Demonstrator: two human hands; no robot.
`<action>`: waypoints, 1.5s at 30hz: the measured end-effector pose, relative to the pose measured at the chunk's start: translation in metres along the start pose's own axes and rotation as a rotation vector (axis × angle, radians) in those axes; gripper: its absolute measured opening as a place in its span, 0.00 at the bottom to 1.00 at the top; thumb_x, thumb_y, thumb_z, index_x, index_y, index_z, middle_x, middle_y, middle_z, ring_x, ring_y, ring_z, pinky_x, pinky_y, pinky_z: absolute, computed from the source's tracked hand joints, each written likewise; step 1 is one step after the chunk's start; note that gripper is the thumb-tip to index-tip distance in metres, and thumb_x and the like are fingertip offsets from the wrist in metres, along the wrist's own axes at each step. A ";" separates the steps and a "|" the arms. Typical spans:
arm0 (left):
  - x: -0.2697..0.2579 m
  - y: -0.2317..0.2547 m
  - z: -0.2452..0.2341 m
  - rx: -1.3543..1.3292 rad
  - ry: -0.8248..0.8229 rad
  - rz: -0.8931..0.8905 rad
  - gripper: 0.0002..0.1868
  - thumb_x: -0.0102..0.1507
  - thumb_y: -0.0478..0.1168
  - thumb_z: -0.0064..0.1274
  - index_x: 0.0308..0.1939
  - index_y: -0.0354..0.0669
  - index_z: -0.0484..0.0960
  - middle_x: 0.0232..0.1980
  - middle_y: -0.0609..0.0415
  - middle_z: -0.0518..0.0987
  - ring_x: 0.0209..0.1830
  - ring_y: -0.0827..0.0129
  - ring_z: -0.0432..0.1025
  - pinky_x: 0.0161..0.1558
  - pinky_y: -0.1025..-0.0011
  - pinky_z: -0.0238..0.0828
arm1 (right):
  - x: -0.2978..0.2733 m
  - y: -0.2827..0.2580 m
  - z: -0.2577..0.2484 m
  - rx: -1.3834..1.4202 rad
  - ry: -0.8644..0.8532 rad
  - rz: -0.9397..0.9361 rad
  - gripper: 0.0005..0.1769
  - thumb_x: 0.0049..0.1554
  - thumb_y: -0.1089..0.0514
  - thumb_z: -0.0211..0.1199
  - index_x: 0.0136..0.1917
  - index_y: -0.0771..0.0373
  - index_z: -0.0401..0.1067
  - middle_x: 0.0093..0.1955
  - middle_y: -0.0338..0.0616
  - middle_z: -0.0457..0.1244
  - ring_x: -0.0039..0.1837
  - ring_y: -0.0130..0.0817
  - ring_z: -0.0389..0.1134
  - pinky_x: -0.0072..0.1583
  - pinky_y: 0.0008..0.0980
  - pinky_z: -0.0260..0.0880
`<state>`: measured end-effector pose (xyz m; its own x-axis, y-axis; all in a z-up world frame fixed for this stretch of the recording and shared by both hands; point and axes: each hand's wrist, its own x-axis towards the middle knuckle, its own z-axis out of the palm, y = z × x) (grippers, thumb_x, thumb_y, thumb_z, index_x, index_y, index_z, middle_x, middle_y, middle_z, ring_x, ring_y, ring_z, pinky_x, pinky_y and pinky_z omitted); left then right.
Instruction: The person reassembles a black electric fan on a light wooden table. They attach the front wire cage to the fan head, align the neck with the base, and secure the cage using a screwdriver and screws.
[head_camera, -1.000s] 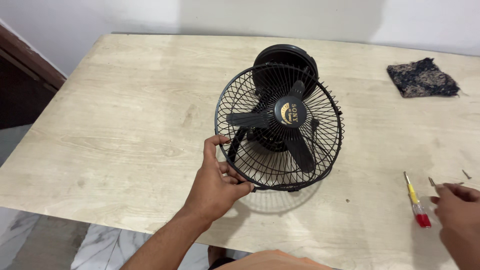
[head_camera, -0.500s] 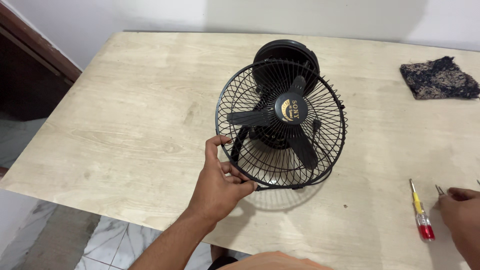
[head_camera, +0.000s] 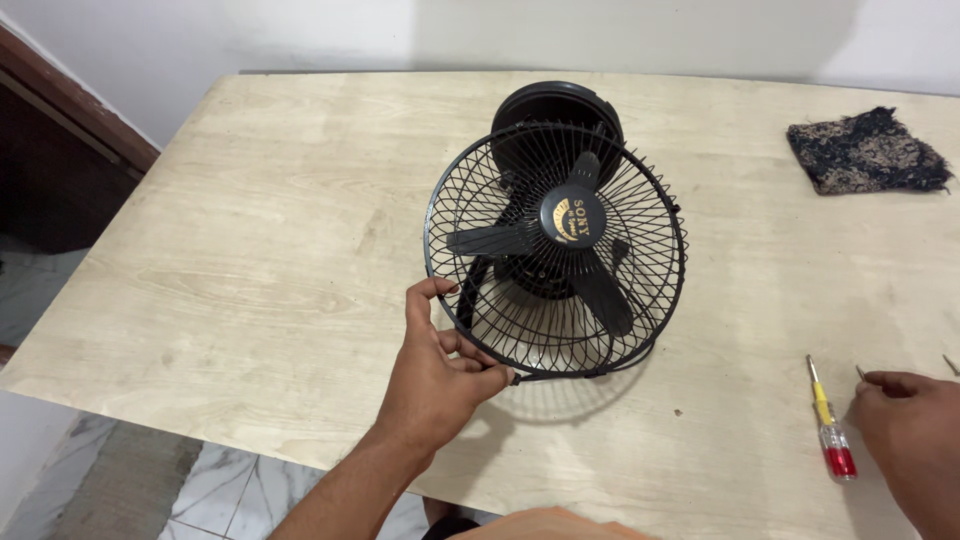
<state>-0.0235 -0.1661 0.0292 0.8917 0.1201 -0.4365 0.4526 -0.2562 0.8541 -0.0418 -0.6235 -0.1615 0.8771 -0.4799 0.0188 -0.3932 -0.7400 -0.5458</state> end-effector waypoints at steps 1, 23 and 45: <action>-0.001 0.000 0.001 -0.003 0.001 0.004 0.51 0.53 0.28 0.64 0.71 0.57 0.48 0.38 0.52 0.78 0.40 0.71 0.79 0.46 0.69 0.79 | -0.002 -0.006 -0.002 -0.023 0.013 -0.042 0.16 0.67 0.58 0.62 0.58 0.76 0.78 0.31 0.57 0.66 0.29 0.41 0.67 0.33 0.39 0.68; -0.003 -0.001 0.010 -0.021 0.008 -0.001 0.52 0.51 0.26 0.62 0.71 0.56 0.47 0.36 0.53 0.79 0.37 0.72 0.78 0.47 0.70 0.77 | 0.096 0.111 0.033 -0.066 0.091 0.358 0.12 0.66 0.59 0.62 0.60 0.69 0.76 0.39 0.59 0.69 0.35 0.47 0.72 0.37 0.44 0.74; -0.001 0.000 0.012 -0.079 0.027 0.006 0.53 0.50 0.25 0.62 0.72 0.54 0.49 0.36 0.52 0.78 0.35 0.73 0.76 0.42 0.73 0.77 | -0.074 -0.163 0.047 0.442 -0.559 -0.017 0.13 0.50 0.58 0.73 0.48 0.64 0.85 0.41 0.47 0.77 0.42 0.33 0.76 0.47 0.33 0.77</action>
<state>-0.0243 -0.1775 0.0260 0.8937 0.1453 -0.4245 0.4458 -0.1804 0.8768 -0.0297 -0.4454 -0.1134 0.9387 -0.0692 -0.3376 -0.3336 -0.4275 -0.8402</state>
